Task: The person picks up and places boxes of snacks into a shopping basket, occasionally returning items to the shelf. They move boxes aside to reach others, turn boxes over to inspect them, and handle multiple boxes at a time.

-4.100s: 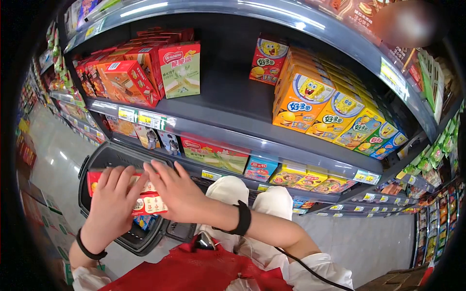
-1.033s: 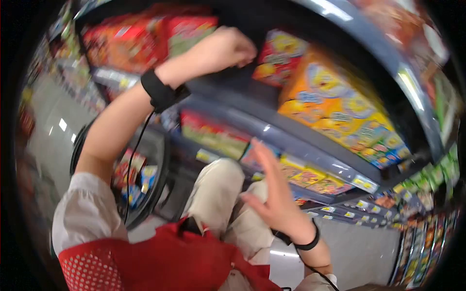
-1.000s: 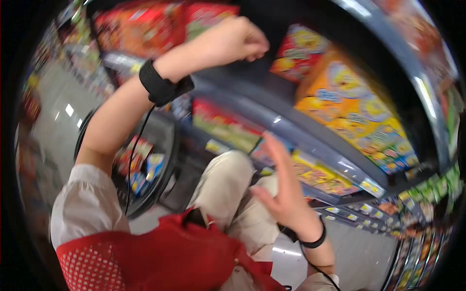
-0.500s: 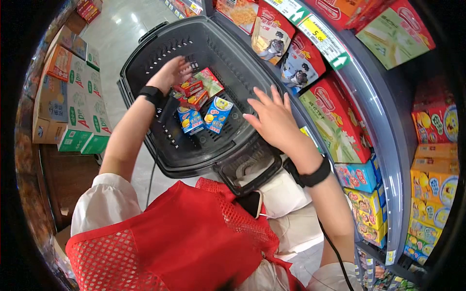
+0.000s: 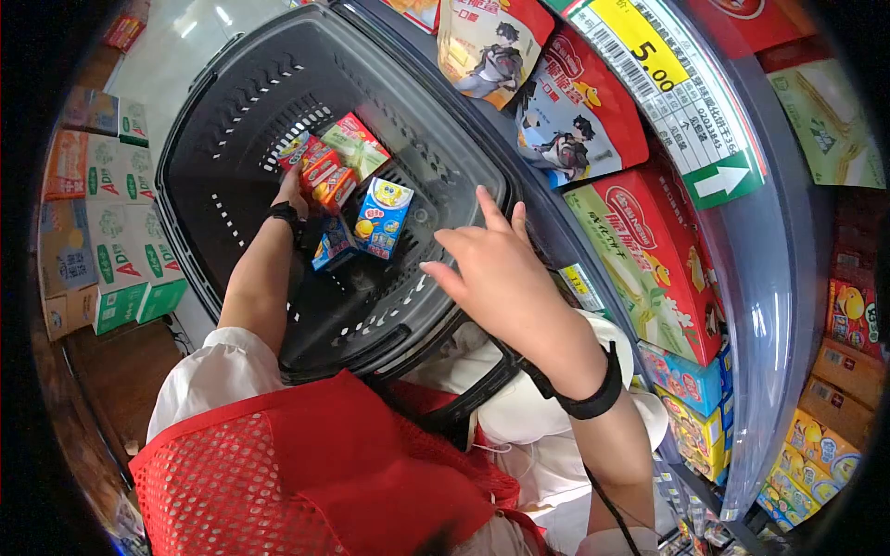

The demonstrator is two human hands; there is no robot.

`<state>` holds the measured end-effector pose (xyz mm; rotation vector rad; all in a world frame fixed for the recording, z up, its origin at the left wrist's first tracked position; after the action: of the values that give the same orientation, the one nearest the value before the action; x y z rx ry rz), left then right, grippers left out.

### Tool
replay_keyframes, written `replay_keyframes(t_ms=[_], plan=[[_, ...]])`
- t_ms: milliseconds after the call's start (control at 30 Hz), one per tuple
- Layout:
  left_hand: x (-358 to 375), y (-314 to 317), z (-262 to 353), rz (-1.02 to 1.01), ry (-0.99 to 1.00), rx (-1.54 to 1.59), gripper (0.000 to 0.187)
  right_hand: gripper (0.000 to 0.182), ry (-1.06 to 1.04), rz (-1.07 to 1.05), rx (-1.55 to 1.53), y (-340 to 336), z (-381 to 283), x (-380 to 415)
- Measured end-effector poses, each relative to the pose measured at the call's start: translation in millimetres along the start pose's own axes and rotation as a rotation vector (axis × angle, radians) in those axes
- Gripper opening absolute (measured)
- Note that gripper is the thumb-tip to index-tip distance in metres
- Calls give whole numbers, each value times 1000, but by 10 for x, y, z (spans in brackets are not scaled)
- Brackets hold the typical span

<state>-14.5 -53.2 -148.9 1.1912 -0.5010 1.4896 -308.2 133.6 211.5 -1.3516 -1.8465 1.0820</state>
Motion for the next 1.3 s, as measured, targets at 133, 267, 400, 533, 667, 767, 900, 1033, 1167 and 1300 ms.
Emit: replay_keyframes(t_ms=[133,267,400,533,667,767,900,1033,1167,1300], plan=[[-44,-24,3,60,-4,-50,39,36,24,-142,12,84,-16,-12],[-38,60,195,156,69,-168,59,36,42,-161,11,115,-32,19],[811,989,379,-29,162,-239,48,37,32,-93,-62,70,-9,64],[2143,1513,242,-228,325,-228,37,51,12,224,-254,-260,-88,303],[3333,1603,79,-300,590,-287,68,59,70,331,-342,-500,-272,686],[4316,1880,-166,-578,849,-426,92,74,61,439,-498,-651,-458,867],[5587,2356,-530,-867,1116,-644,107,74,-210,624,-573,-1331,-1108,1295],[6200,3030,-879,-1098,1149,-931,80,83,-79,768,-566,-1957,-1133,2026],[6789,3774,-1394,-1247,1176,-1178,72,80,3,1008,-290,-2495,-950,2652],[6985,4513,-1502,-1363,1452,-993,75,73,84,1164,-33,-2882,-682,2961]])
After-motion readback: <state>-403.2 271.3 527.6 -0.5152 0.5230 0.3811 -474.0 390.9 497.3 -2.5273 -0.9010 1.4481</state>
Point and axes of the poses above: each hand's wrist, its own x-axis away from the middle knuckle, its own y-axis out of the palm, z = x × y, the point moved 9 cm from there along -x, towards the middle knuckle, and after that the axes turned 5 degrees about -y, right-handed, at the moved point
